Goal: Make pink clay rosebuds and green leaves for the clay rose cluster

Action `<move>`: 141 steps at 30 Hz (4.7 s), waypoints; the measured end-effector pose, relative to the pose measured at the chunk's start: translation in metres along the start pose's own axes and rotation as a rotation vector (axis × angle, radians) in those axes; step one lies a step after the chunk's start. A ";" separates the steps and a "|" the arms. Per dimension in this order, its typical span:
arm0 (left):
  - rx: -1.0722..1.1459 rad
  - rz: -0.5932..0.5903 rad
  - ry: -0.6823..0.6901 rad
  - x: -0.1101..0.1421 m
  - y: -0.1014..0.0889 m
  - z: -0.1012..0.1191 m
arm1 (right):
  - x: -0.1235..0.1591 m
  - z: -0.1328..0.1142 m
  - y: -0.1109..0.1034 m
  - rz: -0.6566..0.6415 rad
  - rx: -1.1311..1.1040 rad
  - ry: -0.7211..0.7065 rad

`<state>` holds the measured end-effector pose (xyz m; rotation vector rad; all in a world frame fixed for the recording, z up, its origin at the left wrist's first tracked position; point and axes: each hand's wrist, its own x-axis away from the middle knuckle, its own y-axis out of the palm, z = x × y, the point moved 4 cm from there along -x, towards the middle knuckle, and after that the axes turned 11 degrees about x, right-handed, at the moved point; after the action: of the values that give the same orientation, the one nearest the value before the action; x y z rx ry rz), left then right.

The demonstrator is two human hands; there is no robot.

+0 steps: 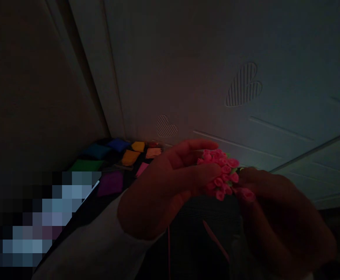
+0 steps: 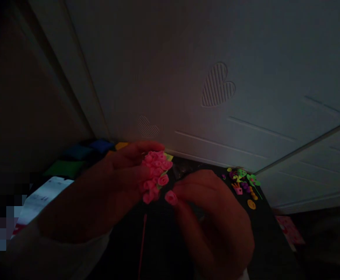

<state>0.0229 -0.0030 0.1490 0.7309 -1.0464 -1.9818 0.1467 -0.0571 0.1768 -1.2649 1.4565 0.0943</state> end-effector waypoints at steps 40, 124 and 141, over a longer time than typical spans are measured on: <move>0.272 0.196 0.013 -0.008 -0.013 -0.015 | 0.005 0.039 0.018 0.186 -0.011 0.303; -0.340 0.141 0.226 -0.006 -0.008 -0.005 | 0.001 0.026 0.016 0.211 0.131 0.019; -0.284 0.140 0.183 -0.010 -0.012 -0.007 | 0.004 0.029 0.019 0.194 0.080 0.099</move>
<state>0.0291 0.0066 0.1366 0.6501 -0.6725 -1.8540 0.1530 -0.0319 0.1530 -1.0737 1.6505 0.1030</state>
